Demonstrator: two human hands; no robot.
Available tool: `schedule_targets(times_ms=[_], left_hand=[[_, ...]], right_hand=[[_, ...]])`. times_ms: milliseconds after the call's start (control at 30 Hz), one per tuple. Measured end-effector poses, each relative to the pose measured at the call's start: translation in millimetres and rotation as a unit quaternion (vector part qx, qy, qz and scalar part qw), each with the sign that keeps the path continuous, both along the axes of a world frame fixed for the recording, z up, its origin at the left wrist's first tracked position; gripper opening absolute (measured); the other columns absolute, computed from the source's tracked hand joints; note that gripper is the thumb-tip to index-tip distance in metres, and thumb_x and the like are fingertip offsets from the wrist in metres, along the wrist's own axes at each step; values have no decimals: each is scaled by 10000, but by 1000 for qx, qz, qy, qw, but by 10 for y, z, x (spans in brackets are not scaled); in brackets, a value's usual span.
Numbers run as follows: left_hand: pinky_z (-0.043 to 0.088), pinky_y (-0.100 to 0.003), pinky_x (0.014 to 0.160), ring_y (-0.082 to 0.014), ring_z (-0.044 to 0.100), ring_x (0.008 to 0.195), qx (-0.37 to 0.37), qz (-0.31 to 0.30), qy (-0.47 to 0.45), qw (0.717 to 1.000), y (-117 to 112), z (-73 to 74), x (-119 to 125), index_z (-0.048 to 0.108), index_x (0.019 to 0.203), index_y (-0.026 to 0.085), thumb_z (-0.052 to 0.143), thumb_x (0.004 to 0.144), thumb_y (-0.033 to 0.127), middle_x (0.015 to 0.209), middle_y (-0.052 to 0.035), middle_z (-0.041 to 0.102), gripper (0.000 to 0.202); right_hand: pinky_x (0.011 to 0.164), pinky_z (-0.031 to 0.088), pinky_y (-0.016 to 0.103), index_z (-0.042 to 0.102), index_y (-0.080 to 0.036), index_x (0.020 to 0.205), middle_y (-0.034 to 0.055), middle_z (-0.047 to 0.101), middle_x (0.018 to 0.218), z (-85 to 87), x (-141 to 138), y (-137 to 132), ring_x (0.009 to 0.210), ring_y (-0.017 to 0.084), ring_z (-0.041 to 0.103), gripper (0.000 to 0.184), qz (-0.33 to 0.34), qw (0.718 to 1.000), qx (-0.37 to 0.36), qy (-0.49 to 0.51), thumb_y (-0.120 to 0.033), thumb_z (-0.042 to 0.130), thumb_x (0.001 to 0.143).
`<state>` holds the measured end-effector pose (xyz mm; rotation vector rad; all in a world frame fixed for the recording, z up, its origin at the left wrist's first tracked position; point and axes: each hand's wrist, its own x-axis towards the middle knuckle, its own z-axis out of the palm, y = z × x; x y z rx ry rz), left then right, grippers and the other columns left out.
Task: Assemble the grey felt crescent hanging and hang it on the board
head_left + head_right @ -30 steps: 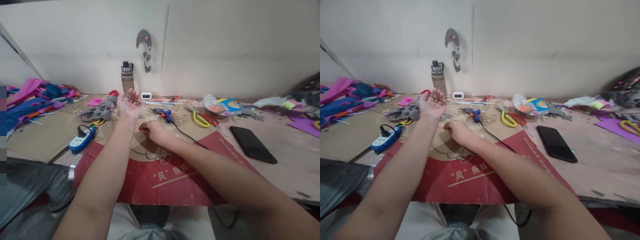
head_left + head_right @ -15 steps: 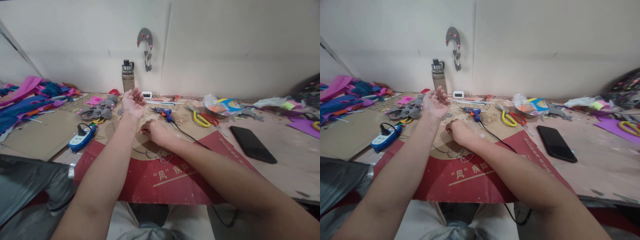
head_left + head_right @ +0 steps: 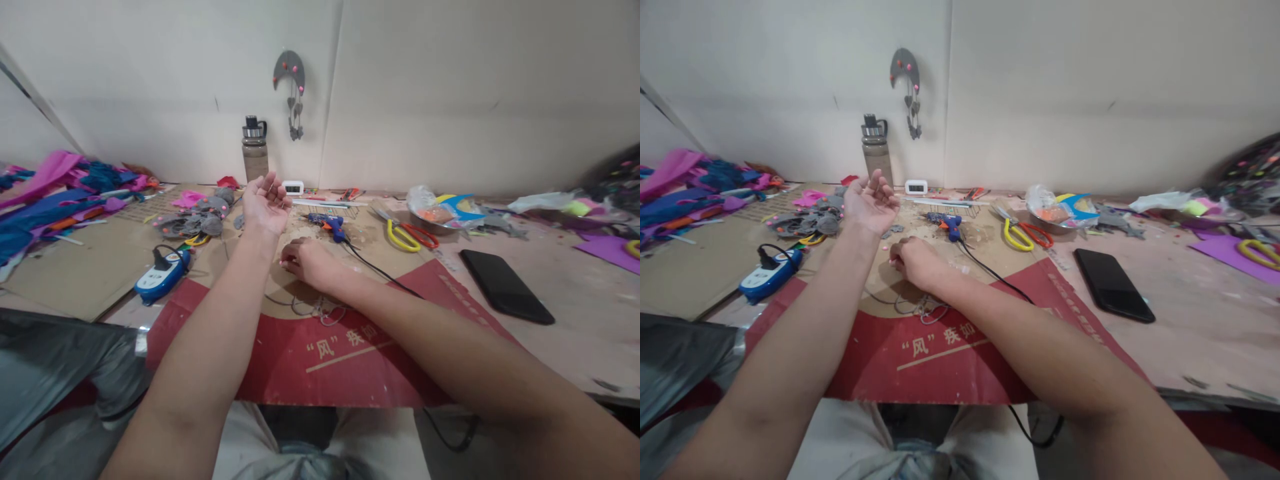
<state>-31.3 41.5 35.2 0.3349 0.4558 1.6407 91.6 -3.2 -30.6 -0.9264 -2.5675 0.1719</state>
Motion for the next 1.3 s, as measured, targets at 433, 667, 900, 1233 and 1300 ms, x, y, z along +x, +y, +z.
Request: schedule_targets(times_ms=[433,667,900,1233,1300], left_hand=[[367,-183,459,-75,543,452,-8,5,10,1000,0,2,7,650,746,170,486,842,287,564,3,605,223],[361,-187,462,-79,539,455,-6,4,2,1000,-20,14,14,648,781,168,473,829,265,557,10,596,206],[350,-194,454,-83,531,444,-8,2,0,1000,-14,19,11,635,768,162,474,812,246,551,12,588,186],[377,-188,455,-83,537,441,-15,-1,0,1000,-33,28,18,669,787,175,491,829,262,557,8,600,202],[380,-187,449,-81,537,439,-13,0,2,1000,-38,30,24,671,796,171,478,831,252,551,8,601,211]], right_hand=[[783,415,314,671,-181,856,105,683,905,-22,-23,10,842,206,594,238,-8,996,60,-66,-233,445,912],[772,409,294,644,-189,853,76,669,900,-29,25,-15,849,189,581,132,7,997,65,-30,-226,518,864],[740,419,271,631,-183,832,70,664,906,-8,17,-25,817,171,586,100,-7,999,46,-23,-193,533,840],[814,416,280,642,-178,900,90,671,960,-34,-1,-18,883,186,591,194,-16,997,58,-39,-191,449,882],[802,418,276,635,-173,883,85,669,955,-24,4,-25,871,181,584,164,-14,998,60,-27,-193,473,868]])
